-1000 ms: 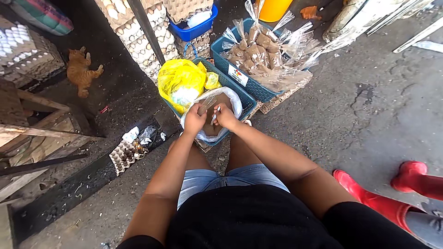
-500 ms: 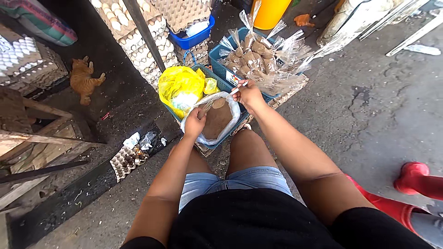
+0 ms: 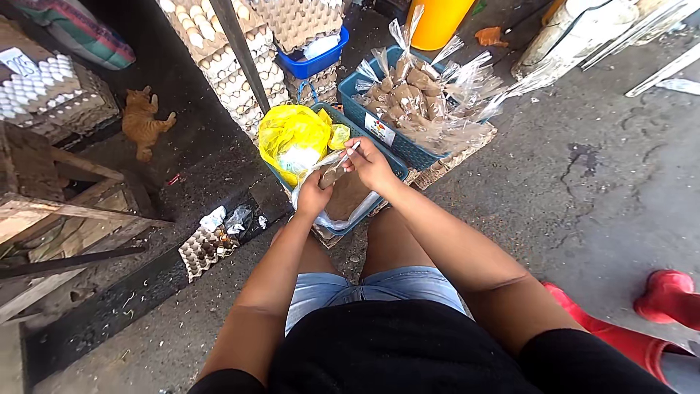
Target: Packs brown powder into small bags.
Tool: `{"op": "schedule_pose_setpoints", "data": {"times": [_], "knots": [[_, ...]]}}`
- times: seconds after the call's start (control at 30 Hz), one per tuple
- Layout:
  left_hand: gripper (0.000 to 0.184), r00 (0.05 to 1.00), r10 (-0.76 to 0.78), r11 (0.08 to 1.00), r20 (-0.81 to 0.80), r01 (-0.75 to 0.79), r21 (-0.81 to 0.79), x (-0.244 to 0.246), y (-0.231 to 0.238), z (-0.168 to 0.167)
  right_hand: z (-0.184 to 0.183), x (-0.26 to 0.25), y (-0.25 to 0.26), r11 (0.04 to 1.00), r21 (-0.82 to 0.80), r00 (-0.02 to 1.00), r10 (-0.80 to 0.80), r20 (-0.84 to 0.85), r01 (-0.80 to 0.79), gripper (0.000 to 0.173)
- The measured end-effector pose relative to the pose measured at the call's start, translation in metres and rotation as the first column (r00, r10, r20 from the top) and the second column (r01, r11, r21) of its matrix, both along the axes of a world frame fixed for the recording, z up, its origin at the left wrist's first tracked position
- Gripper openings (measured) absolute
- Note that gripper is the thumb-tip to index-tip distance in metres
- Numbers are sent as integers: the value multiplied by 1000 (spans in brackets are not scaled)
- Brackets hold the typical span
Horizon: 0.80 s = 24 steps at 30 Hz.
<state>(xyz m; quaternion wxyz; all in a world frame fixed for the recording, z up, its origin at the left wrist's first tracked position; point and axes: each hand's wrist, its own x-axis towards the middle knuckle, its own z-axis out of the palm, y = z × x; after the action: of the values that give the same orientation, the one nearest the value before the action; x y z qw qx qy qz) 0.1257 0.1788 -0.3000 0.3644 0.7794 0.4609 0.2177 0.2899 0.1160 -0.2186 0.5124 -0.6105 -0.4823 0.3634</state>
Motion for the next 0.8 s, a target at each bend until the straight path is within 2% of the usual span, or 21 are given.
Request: {"op": "schedule_pose_setpoints", "data": {"times": [0.07,0.13,0.17,0.23,0.3,0.37,0.43,0.53,0.63,0.8], "knots": [[32,1000,6,1000,21,-6,2,-1,0,0,9,14,-2,990,138,996,-42,81,31,31],[31,998,22,1000,56,-21,-7,-2,2,-2,14,34,2,953,241,977,-202,66,181,31],[30,995,33,999,90,-32,-14,-2,3,-3,14,41,5,935,244,959,-278,53,257,30],[28,979,59,998,194,-56,-23,-3,5,-3,2,45,7,937,143,935,-336,118,319,31],[26,954,85,996,286,-74,-50,-5,7,-7,-24,34,2,965,-18,936,-250,250,262,34],[25,942,92,995,324,-74,-66,-6,9,-10,-49,17,-1,966,-184,944,-119,307,182,34],[26,948,87,996,307,-73,-56,-6,6,-9,-66,1,-3,937,-327,965,-36,259,122,34],[29,962,77,997,260,-69,-40,-7,5,-7,-73,-10,1,878,-470,992,-45,117,95,33],[31,974,55,998,219,-48,-35,-4,5,-5,-61,3,5,873,-467,986,-167,-13,141,34],[30,986,31,999,165,-26,-31,-3,5,-3,-16,38,8,908,-345,925,-319,-204,237,32]]}}
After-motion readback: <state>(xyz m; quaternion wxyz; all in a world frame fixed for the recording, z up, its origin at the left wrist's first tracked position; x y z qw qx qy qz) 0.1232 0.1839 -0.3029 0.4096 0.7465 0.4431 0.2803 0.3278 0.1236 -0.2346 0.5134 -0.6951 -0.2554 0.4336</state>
